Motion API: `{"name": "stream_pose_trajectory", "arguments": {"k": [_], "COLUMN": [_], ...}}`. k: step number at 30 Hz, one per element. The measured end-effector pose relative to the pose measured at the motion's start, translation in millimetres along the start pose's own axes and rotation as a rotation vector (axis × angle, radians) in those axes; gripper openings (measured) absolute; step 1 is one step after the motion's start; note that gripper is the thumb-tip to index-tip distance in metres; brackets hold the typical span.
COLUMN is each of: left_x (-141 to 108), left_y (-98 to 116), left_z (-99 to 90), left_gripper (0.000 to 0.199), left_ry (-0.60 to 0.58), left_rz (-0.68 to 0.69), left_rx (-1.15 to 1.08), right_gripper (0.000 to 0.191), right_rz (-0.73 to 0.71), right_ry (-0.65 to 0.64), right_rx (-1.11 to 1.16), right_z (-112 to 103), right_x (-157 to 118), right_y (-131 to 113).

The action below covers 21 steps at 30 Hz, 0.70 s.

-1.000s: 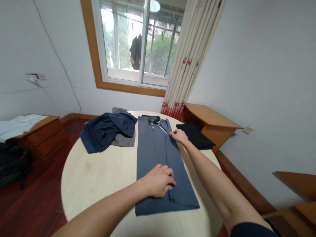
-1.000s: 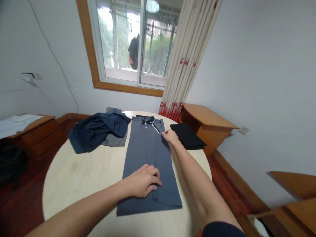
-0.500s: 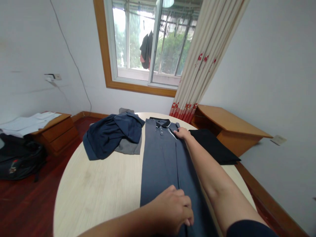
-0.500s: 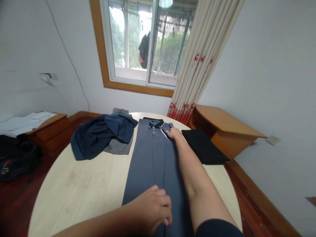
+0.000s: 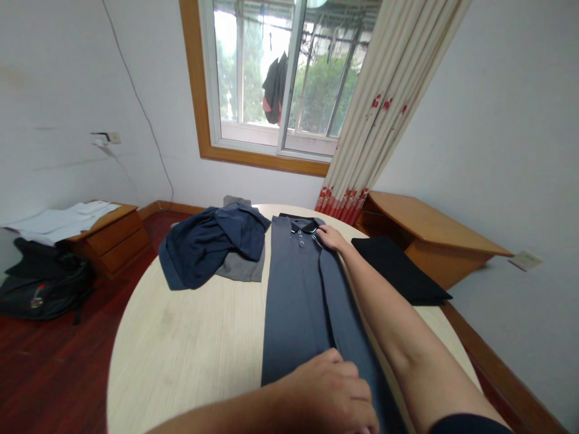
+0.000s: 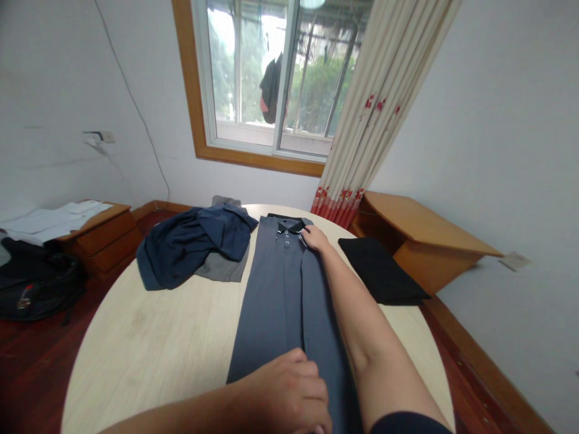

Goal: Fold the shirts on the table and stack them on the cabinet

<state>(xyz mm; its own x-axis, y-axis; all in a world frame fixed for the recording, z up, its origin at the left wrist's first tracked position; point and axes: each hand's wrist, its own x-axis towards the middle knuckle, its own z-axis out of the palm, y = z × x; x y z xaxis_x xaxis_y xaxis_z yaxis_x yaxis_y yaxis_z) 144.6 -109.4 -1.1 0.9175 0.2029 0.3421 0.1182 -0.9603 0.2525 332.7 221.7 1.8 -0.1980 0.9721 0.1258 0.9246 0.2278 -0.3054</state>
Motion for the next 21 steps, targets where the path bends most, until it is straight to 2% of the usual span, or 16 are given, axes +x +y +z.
{"name": "stream_pose_trajectory", "arguments": {"k": [8,10,12,17,21], "left_x": [-4.0,-5.5,-6.7,-9.2,-11.8], "left_y": [-5.3,-5.7,-5.3,-4.7,-7.2], "left_z": [9.0,10.0,10.2,10.5,13.3], "left_gripper": [0.008,0.008,0.011,0.023,0.033], "left_ry": [-0.081,-0.100,-0.090,-0.017,-0.041], "left_rz": [0.006,-0.011,-0.042,-0.093,-0.126], "left_rx": [-0.042,-0.043,-0.032,-0.044,-0.067], "right_gripper": [0.058,0.062,0.064,0.065,0.067], "right_rz": [-0.003,0.008,0.044,0.090,0.085], "right_ry": [-0.071,-0.039,0.007,-0.105,-0.088], "right_rx": [0.038,0.028,-0.008,-0.141,-0.196], "right_z": [21.5,22.3,23.2,35.7,44.1], "right_x": [-8.0,-14.9,-23.1,-39.6,-40.2], "right_y": [-4.5,-4.7,-4.2,-2.3,-1.9]}}
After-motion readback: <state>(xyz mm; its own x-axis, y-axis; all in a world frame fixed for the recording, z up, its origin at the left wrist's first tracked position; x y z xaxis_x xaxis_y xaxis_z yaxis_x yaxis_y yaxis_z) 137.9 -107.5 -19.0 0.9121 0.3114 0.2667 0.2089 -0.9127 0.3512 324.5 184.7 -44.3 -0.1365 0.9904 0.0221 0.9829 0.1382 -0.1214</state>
